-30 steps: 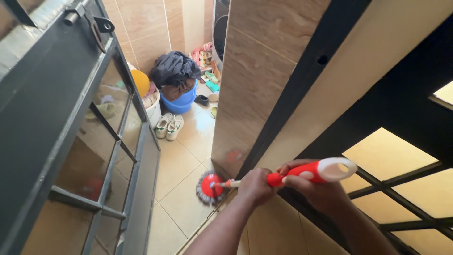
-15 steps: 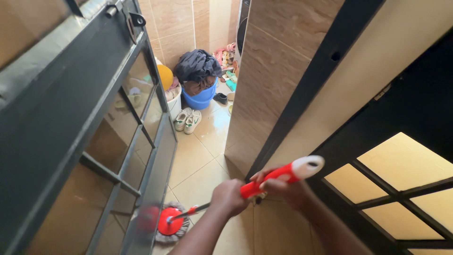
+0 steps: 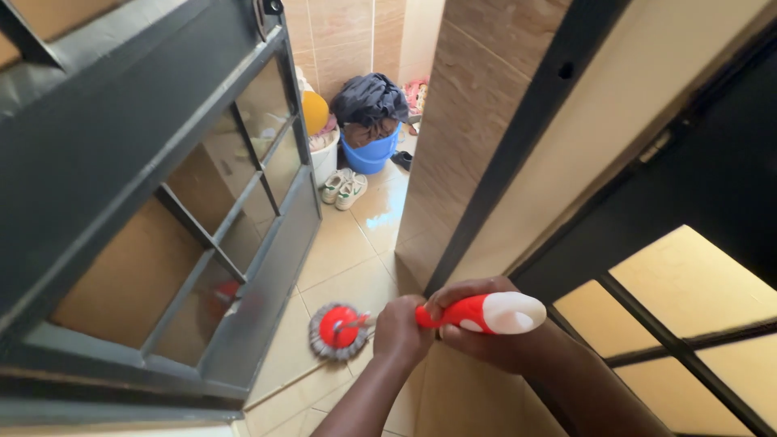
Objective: Mopping the floor in a hallway and living room area using a spin mop.
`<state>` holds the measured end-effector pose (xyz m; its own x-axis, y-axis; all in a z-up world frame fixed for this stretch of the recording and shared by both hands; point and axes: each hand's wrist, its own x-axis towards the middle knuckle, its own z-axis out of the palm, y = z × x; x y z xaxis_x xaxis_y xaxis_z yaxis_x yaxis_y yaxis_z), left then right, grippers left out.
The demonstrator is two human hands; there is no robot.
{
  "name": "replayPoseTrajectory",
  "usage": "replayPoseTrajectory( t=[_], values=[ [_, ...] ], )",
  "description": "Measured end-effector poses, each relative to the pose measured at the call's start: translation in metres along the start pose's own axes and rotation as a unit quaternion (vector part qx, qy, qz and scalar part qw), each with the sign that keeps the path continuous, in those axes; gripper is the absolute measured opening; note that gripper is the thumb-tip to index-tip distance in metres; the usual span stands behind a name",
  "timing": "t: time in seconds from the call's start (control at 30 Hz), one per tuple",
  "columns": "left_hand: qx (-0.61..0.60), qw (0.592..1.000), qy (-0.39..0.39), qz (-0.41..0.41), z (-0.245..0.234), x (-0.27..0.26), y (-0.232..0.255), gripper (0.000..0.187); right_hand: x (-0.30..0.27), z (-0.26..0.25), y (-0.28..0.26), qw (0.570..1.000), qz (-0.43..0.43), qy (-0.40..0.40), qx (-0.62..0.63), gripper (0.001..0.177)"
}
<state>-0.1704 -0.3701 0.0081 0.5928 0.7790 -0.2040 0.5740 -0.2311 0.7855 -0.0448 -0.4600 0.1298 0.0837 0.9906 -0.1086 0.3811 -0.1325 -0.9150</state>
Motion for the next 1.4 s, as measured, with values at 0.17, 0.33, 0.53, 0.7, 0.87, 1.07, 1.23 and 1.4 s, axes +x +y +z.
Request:
replayPoseTrajectory(
  t=[0.17,0.33,0.53,0.7,0.87,1.07,1.23,1.4],
  values=[
    [-0.050,0.992,-0.018,0.118,0.043,-0.002,0.012,0.012,-0.049,0.001,-0.010,0.992,0.061,0.108,-0.039,0.017],
    [-0.128,0.968,-0.046,0.210,0.098,0.005,0.008,0.019,-0.072,0.001,-0.005,0.970,0.110,0.200,-0.082,0.013],
    [-0.134,0.980,-0.058,0.137,0.098,-0.022,0.035,0.023,-0.102,-0.008,0.030,0.959,0.102,0.264,-0.006,0.016],
    [-0.033,0.980,-0.167,0.102,0.091,-0.043,0.036,0.028,-0.131,-0.014,0.050,0.932,0.182,0.280,0.137,0.020],
    [0.061,0.970,-0.203,0.123,0.049,-0.081,0.010,0.033,-0.145,0.023,0.048,0.951,0.124,0.227,0.170,0.018],
    [0.136,0.969,-0.198,0.052,0.007,-0.123,-0.046,0.030,-0.131,0.090,0.038,0.969,0.106,0.158,0.160,0.016],
    [0.118,0.982,-0.140,0.046,-0.013,-0.154,-0.081,0.022,-0.123,0.132,0.011,0.975,0.125,0.117,0.141,0.018],
    [0.097,0.993,-0.068,0.026,-0.017,-0.181,-0.102,0.022,-0.130,0.156,0.005,0.985,0.047,0.037,0.161,0.019]
  ],
)
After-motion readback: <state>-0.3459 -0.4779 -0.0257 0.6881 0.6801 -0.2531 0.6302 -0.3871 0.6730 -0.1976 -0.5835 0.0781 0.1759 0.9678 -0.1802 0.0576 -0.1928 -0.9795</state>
